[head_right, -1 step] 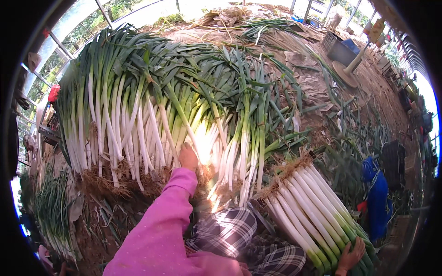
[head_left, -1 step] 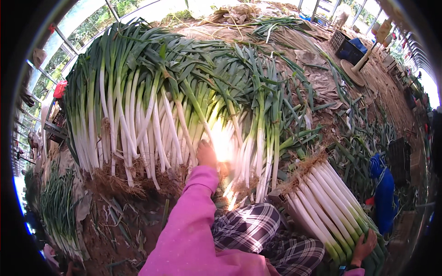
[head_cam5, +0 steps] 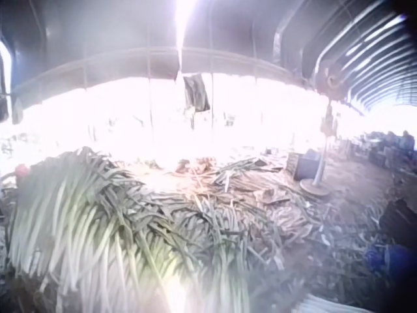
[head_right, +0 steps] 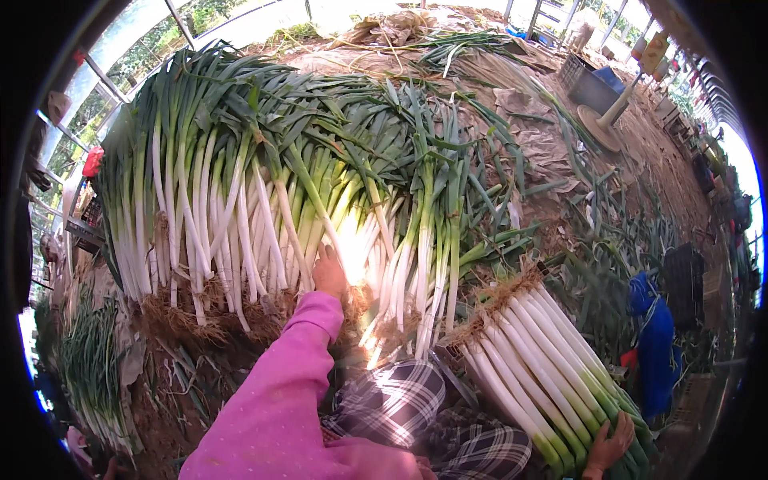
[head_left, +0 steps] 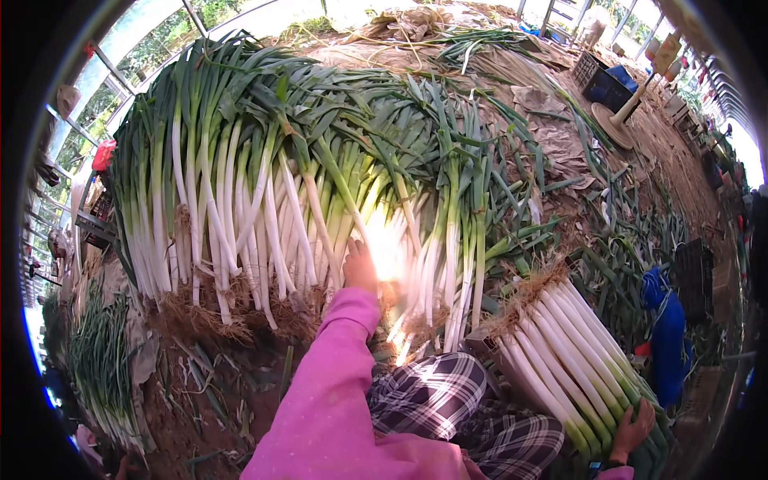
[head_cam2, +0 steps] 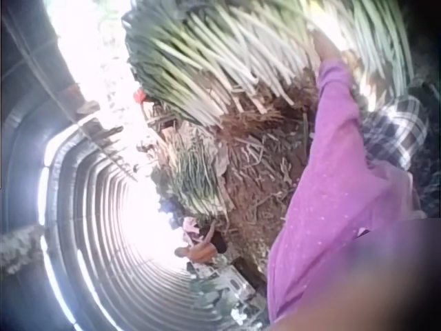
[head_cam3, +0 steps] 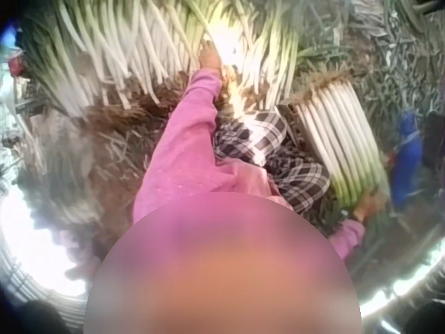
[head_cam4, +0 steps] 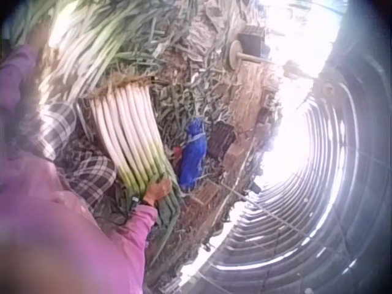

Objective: The person gathers leeks from a pile and places them into a metal frame, aligning them by hand and removing stray leaves. They then use a blade to trim the roots and green tops before removing the bundle from the frame.

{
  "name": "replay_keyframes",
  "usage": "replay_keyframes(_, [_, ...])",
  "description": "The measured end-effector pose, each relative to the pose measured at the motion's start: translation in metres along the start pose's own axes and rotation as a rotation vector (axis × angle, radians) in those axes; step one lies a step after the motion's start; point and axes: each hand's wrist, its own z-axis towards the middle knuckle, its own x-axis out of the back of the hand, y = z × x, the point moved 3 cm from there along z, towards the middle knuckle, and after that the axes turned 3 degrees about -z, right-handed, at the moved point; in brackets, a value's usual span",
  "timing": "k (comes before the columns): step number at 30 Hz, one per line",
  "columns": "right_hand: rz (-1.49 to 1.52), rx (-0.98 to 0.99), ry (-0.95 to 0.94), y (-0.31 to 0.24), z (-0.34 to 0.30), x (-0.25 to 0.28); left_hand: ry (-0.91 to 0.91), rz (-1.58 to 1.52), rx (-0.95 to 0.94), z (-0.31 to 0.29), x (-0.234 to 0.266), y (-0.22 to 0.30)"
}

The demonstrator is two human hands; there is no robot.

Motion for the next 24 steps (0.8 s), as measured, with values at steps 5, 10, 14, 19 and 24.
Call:
replay_keyframes(5, [-0.031,0.009,0.007,0.004,-0.006,0.003,-0.065,-0.184,0.133,0.020,-0.005,0.025])
replay_keyframes(10, [0.001,0.013,0.017,-0.009,0.002,0.001,-0.102,-0.088,0.264,0.033,-0.024,0.021])
replay_keyframes(14, [-0.049,0.037,0.028,0.004,-0.004,0.000,-0.682,-0.138,0.142,0.054,0.010,0.028])
replay_keyframes(19, [-0.013,0.042,0.039,-0.008,0.003,0.002,-0.616,-0.105,0.202,0.029,-0.018,-0.008])
replay_keyframes(24, [0.019,0.043,0.065,-0.006,0.001,0.000,-0.435,-0.428,0.067,0.002,-0.002,-0.037])
